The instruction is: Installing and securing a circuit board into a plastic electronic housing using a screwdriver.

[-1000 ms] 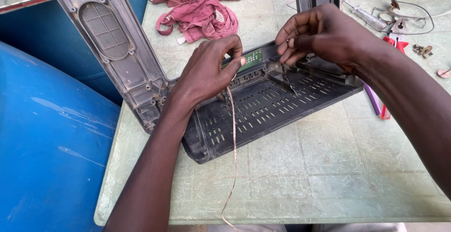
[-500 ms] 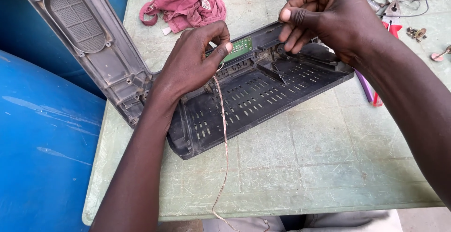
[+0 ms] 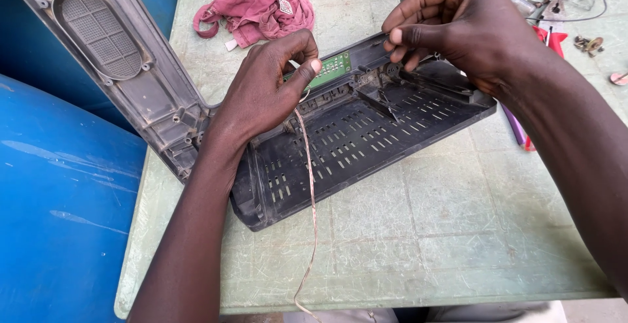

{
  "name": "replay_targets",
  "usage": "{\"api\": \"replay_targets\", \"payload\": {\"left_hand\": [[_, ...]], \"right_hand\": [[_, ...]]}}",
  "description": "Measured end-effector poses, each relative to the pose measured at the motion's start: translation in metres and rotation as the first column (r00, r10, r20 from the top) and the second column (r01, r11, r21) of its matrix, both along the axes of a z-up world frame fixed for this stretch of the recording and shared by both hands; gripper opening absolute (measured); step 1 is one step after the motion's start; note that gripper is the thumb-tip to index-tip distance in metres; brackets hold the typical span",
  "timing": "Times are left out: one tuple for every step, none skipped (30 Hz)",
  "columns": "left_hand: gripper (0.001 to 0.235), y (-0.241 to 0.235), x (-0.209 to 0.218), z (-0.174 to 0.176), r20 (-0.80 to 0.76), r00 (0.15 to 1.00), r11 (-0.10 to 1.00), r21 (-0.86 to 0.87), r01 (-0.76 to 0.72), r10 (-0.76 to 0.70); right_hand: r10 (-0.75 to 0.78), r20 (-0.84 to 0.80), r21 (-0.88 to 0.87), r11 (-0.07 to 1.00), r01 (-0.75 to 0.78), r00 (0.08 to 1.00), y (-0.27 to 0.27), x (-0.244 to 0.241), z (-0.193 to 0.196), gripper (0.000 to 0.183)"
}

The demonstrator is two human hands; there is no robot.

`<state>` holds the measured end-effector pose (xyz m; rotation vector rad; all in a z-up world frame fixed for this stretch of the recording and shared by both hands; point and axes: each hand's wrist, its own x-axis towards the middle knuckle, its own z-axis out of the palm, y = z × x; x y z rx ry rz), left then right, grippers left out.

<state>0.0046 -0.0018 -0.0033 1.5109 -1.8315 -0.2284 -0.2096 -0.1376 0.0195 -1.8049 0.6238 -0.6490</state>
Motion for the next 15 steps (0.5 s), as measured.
{"api": "replay_targets", "payload": {"left_hand": [[0.016, 0.002, -0.001, 0.001, 0.004, 1.0, 1.0, 0.003, -0.002, 0.002], [0.016, 0.002, -0.002, 0.002, -0.013, 1.0, 0.999, 0.052, -0.007, 0.008], [0.019, 0.003, -0.003, 0.003, -0.03, 0.999, 0.995, 0.1, -0.012, 0.015], [0.019, 0.001, -0.002, 0.003, -0.027, 1.0, 0.995, 0.102, -0.01, 0.013], [0.019, 0.0, -0.001, 0.003, -0.032, 0.999, 0.989, 0.149, -0.026, 0.031], [0.02, 0.0, -0.003, 0.001, -0.039, 0.998, 0.98, 0.196, -0.039, 0.048], [0.02, 0.002, -0.005, 0.002, -0.039, 0.998, 0.98, 0.198, -0.036, 0.044], [0.019, 0.002, -0.005, 0.005, -0.023, 0.998, 0.974, 0.219, -0.054, 0.061], [0.018, 0.002, -0.004, 0.008, -0.008, 0.997, 0.968, 0.24, -0.073, 0.078], [0.018, 0.001, -0.003, 0.006, -0.005, 0.997, 0.967, 0.243, -0.074, 0.077], [0.019, 0.001, -0.002, 0.004, 0.02, 0.995, 0.963, 0.251, -0.095, 0.093], [0.021, 0.001, -0.001, 0.002, 0.045, 0.993, 0.96, 0.255, -0.117, 0.109], [0.021, 0.0, -0.002, 0.003, 0.047, 0.993, 0.96, 0.254, -0.117, 0.108], [0.02, 0.001, -0.003, 0.004, 0.056, 0.993, 0.968, 0.223, -0.114, 0.104], [0.02, 0.002, -0.004, 0.005, 0.065, 0.993, 0.975, 0.192, -0.111, 0.1]], "right_hand": [[0.002, 0.004, 0.003, 1.0, -0.002, 1.0, 0.002, -0.001, 0.001, 0.003], [-0.005, 0.024, 0.003, 1.0, 0.005, 1.0, 0.002, -0.002, 0.003, 0.004], [-0.011, 0.044, 0.003, 1.0, 0.011, 0.999, 0.002, -0.003, 0.005, 0.005], [-0.013, 0.047, 0.006, 1.0, 0.013, 0.999, 0.0, -0.006, 0.005, 0.005], [-0.009, 0.067, -0.001, 1.0, 0.009, 0.998, -0.003, -0.009, 0.005, 0.004], [-0.005, 0.085, -0.007, 1.0, 0.006, 0.996, -0.004, -0.014, 0.005, 0.005], [-0.009, 0.084, -0.005, 1.0, 0.009, 0.996, 0.001, -0.017, 0.008, 0.005], [-0.038, 0.068, -0.015, 0.999, 0.039, 0.997, 0.005, -0.018, 0.012, 0.004], [-0.066, 0.051, -0.025, 0.997, 0.068, 0.996, 0.008, -0.018, 0.017, 0.005], [-0.067, 0.053, -0.022, 0.997, 0.068, 0.996, 0.009, -0.018, 0.013, 0.005], [-0.047, 0.038, -0.043, 0.998, 0.049, 0.998, 0.01, -0.018, 0.009, 0.008], [-0.027, 0.023, -0.068, 0.997, 0.029, 0.999, 0.011, -0.017, 0.007, 0.01], [-0.028, 0.026, -0.068, 0.997, 0.029, 0.999, 0.008, -0.018, 0.002, 0.01], [0.01, 0.033, -0.085, 0.996, -0.008, 0.999, 0.005, -0.018, -0.003, 0.007], [0.048, 0.04, -0.102, 0.994, -0.044, 0.998, 0.002, -0.018, -0.007, 0.005]]}}
